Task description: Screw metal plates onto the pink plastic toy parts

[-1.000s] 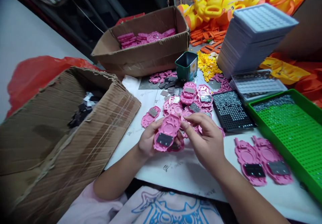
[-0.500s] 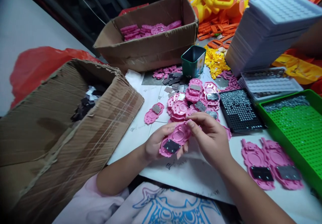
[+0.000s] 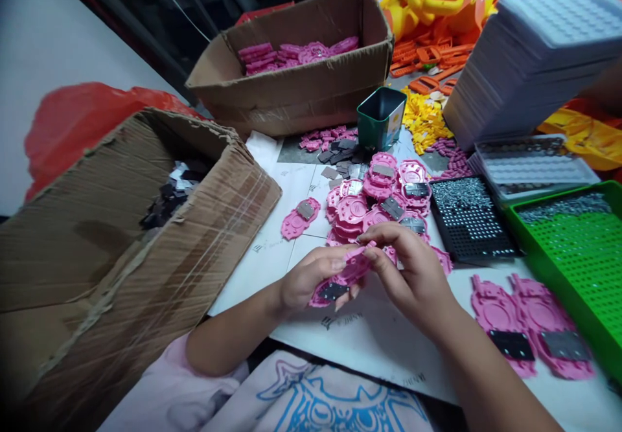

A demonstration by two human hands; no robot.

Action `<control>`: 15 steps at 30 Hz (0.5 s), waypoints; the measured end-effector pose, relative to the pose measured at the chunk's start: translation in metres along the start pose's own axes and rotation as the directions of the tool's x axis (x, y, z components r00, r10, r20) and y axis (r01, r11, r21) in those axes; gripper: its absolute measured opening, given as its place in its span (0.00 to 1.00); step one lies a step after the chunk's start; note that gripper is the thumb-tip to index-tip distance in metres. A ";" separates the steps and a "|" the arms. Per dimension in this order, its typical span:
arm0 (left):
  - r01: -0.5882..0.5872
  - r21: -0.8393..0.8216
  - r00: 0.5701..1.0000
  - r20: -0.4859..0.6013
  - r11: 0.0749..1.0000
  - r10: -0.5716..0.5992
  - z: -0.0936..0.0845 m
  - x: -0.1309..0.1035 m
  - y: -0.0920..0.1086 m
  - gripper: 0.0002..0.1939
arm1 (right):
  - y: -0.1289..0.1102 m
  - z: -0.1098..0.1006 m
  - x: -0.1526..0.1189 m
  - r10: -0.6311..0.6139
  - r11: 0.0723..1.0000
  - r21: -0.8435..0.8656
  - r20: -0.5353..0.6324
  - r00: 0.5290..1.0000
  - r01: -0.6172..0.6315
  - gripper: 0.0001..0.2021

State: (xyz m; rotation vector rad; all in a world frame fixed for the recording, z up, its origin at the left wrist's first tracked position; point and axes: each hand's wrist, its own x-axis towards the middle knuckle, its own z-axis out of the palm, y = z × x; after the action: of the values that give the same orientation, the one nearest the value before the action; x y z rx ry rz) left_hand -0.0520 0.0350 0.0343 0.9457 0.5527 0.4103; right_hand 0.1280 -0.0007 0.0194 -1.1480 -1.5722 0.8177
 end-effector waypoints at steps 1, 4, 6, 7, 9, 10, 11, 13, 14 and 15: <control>-0.019 0.028 1.000 0.009 0.999 0.019 0.000 0.000 0.000 0.24 | 0.000 -0.001 0.001 -0.042 0.998 -0.036 0.017 0.999 0.043 0.09; -0.118 0.187 0.993 0.031 0.975 0.115 0.001 -0.002 0.000 0.20 | -0.003 -0.004 0.005 -0.179 0.973 -0.127 0.095 0.979 0.190 0.14; -0.188 0.323 0.982 0.063 0.927 0.177 0.002 -0.003 0.003 0.19 | -0.005 -0.005 0.008 -0.251 0.957 -0.103 0.170 0.953 0.270 0.12; -0.211 0.383 0.977 0.077 0.899 0.196 0.003 -0.003 0.004 0.19 | -0.007 -0.006 0.008 -0.274 0.953 -0.074 0.199 0.941 0.293 0.11; -0.236 0.467 0.972 0.094 0.852 0.217 0.004 -0.005 0.007 0.19 | -0.009 -0.006 0.009 -0.292 0.953 -0.018 0.218 0.931 0.303 0.08; -0.242 0.496 0.970 0.098 0.834 0.222 0.005 -0.005 0.008 0.19 | -0.009 -0.006 0.009 -0.295 0.953 -0.008 0.212 0.932 0.304 0.07; -0.248 0.516 0.968 0.103 0.820 0.228 0.005 -0.006 0.010 0.19 | -0.010 -0.007 0.009 -0.298 0.952 -0.008 0.206 0.932 0.306 0.07; -0.264 0.536 0.964 0.119 0.802 0.238 0.006 -0.007 0.011 0.19 | -0.011 -0.007 0.010 -0.304 0.950 -0.005 0.205 0.930 0.311 0.07; -0.272 0.539 0.962 0.123 0.797 0.246 0.006 -0.007 0.011 0.19 | -0.011 -0.008 0.010 -0.309 0.948 -0.006 0.213 0.927 0.317 0.07; -0.281 0.537 0.959 0.122 0.795 0.256 0.006 -0.007 0.011 0.20 | -0.010 -0.008 0.010 -0.316 0.945 -0.010 0.218 0.924 0.326 0.08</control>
State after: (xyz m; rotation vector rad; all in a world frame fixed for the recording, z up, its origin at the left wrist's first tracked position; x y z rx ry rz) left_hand -0.0551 0.0334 0.0478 1.6038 0.5048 0.4957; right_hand 0.1322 0.0057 0.0342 -0.8210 -1.9053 0.7036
